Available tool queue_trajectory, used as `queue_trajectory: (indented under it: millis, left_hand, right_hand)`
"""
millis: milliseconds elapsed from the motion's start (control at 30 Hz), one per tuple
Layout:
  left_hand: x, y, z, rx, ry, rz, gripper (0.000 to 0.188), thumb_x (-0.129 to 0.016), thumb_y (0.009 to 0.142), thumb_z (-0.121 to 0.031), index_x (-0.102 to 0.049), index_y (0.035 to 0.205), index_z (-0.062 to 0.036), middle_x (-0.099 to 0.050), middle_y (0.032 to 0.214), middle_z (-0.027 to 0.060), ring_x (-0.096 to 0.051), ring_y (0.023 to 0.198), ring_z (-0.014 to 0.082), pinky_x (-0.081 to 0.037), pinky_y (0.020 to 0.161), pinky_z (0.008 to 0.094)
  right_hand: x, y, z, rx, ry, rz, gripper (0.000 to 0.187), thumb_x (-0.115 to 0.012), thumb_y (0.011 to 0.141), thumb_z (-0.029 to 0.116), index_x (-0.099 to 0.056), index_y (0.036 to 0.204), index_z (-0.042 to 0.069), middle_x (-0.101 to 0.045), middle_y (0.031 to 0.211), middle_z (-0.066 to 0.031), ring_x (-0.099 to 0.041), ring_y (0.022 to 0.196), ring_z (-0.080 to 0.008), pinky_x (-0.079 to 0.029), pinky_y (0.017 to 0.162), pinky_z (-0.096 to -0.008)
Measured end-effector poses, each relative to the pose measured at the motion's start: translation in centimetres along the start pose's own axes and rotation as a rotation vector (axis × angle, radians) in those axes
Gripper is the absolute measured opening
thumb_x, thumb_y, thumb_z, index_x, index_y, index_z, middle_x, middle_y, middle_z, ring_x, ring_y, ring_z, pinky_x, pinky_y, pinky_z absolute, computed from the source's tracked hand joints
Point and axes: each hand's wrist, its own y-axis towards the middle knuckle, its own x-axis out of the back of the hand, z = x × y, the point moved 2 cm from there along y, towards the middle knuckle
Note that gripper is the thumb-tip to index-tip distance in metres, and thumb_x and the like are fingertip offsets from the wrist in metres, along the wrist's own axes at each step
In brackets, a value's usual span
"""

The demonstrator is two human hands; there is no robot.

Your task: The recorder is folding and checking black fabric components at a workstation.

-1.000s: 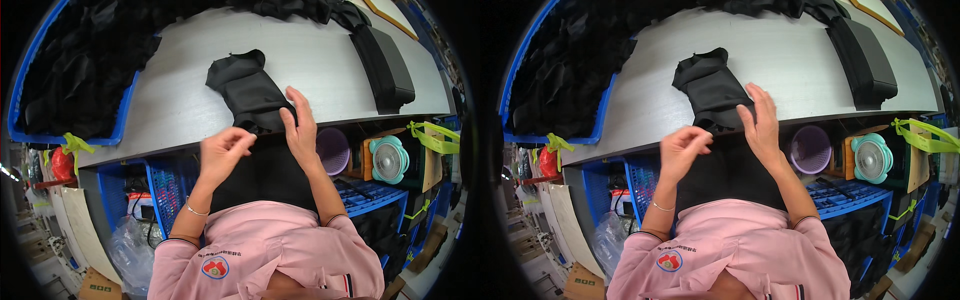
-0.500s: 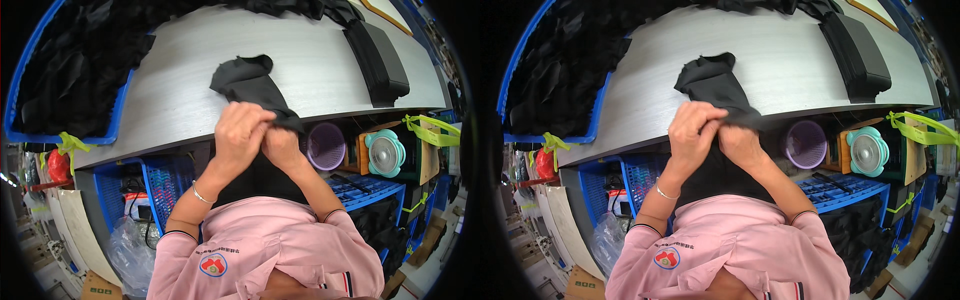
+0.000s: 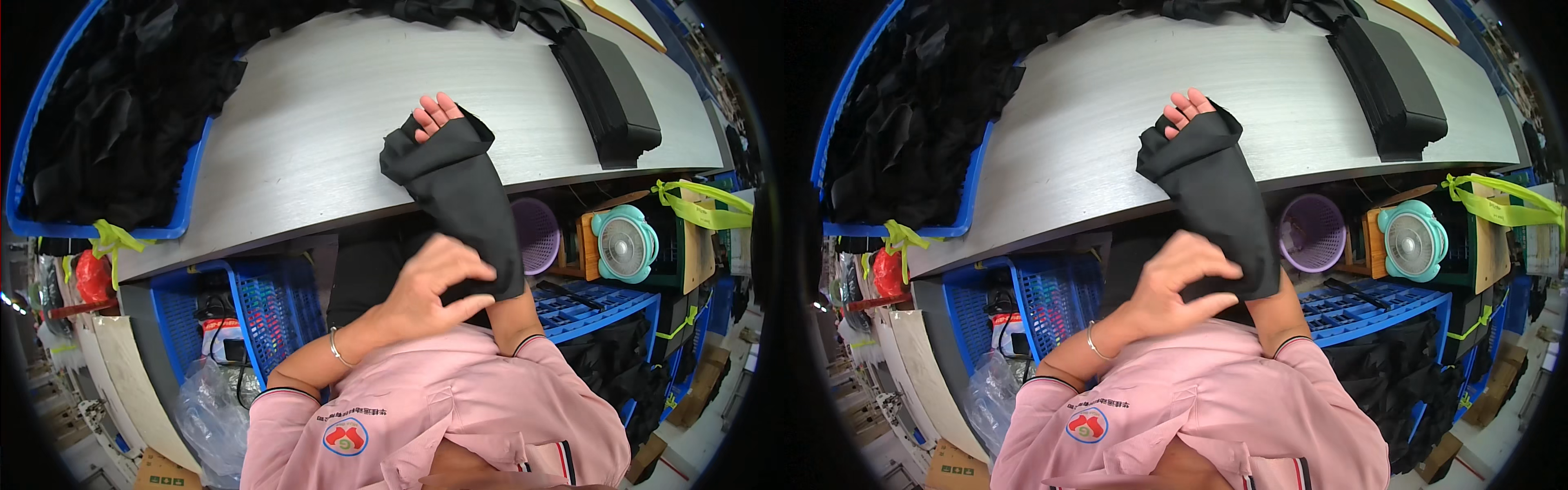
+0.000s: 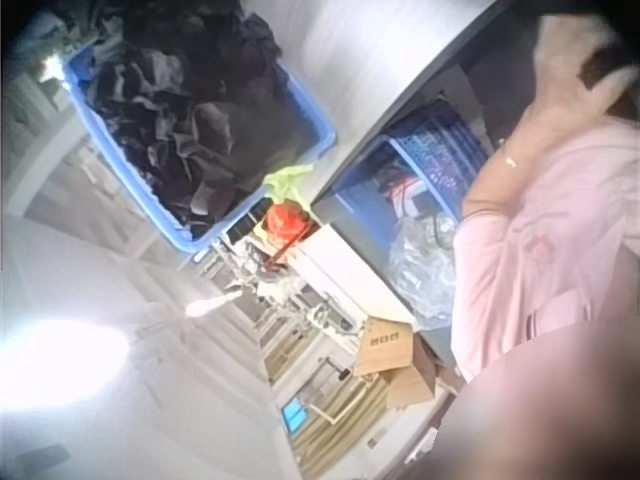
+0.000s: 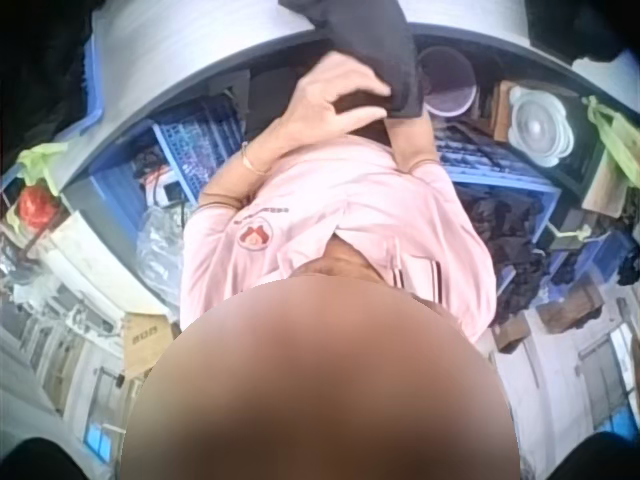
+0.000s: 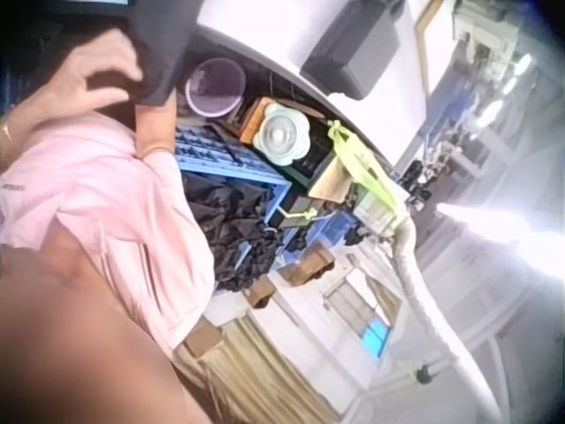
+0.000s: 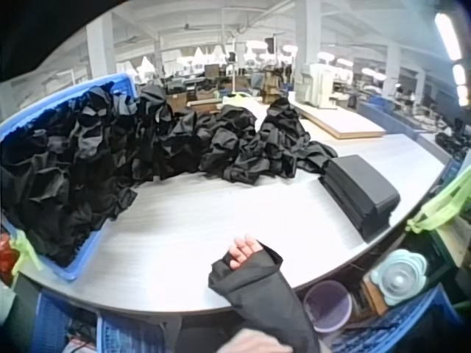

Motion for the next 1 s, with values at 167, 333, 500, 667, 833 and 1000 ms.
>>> queue_trajectory:
  millis: [167, 333, 500, 667, 833, 1000]
  left_hand:
    - [3.5, 4.1, 2.0, 0.069, 0.423, -0.428, 0.035, -0.077, 0.08, -0.013, -0.068, 0.113, -0.0075, -0.053, 0.138, 0.0109, -0.039, 0.134, 0.0348, -0.038, 0.107, 0.0441]
    - [5.9, 5.4, 4.2, 0.08, 0.389, -0.337, 0.009, -0.069, 0.089, -0.015, -0.068, 0.097, -0.0093, -0.054, 0.139, 0.011, -0.033, 0.14, 0.0331, -0.031, 0.112, 0.0447]
    - [7.2, 5.6, 3.3, 0.069, 0.353, -0.396, 0.008, -0.067, 0.091, -0.016, -0.067, 0.093, -0.0087, -0.051, 0.142, 0.0112, -0.033, 0.14, 0.0321, -0.028, 0.113, 0.0431]
    - [2.9, 3.9, 2.8, 0.034, 0.431, -0.112, 0.028, -0.078, 0.083, -0.021, -0.069, 0.108, -0.0124, -0.046, 0.149, 0.0111, -0.019, 0.148, 0.0388, -0.022, 0.117, 0.0503]
    - [3.6, 3.5, 4.2, 0.119, 0.258, -0.035, 0.015, -0.069, 0.091, -0.019, -0.068, 0.102, -0.009, -0.048, 0.147, 0.0105, -0.02, 0.148, 0.0367, -0.023, 0.117, 0.0487]
    - [6.7, 4.2, 5.3, 0.289, -0.16, -0.416, 0.02, -0.06, 0.097, -0.022, -0.068, 0.089, -0.006, -0.05, 0.141, 0.0131, -0.036, 0.135, 0.0265, -0.031, 0.11, 0.0399]
  right_hand:
    - [0.5, -1.1, 0.0, -0.04, -0.071, 0.148, 0.061, -0.055, 0.099, 0.028, -0.033, 0.151, 0.006, -0.048, 0.138, -0.009, -0.055, 0.115, -0.0184, -0.047, 0.097, -0.0319]
    - [1.1, -3.9, -0.1, 0.101, -0.153, 0.198, 0.069, -0.055, 0.099, 0.028, -0.023, 0.156, 0.009, -0.043, 0.143, -0.0106, -0.057, 0.111, -0.0178, -0.051, 0.085, -0.0304]
    - [3.2, -5.9, -0.1, 0.08, -0.484, 0.135, 0.072, -0.053, 0.101, 0.025, -0.013, 0.16, 0.017, -0.042, 0.142, -0.0097, -0.061, 0.103, -0.018, -0.05, 0.08, -0.03]
    - [3.5, -5.2, 0.0, 0.213, -0.19, 0.111, 0.063, -0.054, 0.101, 0.037, -0.028, 0.153, 0.012, -0.045, 0.136, -0.0095, -0.064, 0.087, -0.0192, -0.051, 0.082, -0.0317]
    - [4.1, -4.6, 0.2, 0.034, -0.238, 0.028, 0.065, -0.056, 0.1, 0.042, -0.031, 0.149, 0.008, -0.052, 0.128, -0.0085, -0.063, 0.085, -0.0201, -0.05, 0.085, -0.0317]
    - [5.2, -4.9, -0.3, -0.066, -0.151, 0.155, 0.063, -0.061, 0.097, 0.034, -0.033, 0.147, 0.006, -0.056, 0.122, -0.0085, -0.061, 0.089, -0.02, -0.049, 0.088, -0.0308]
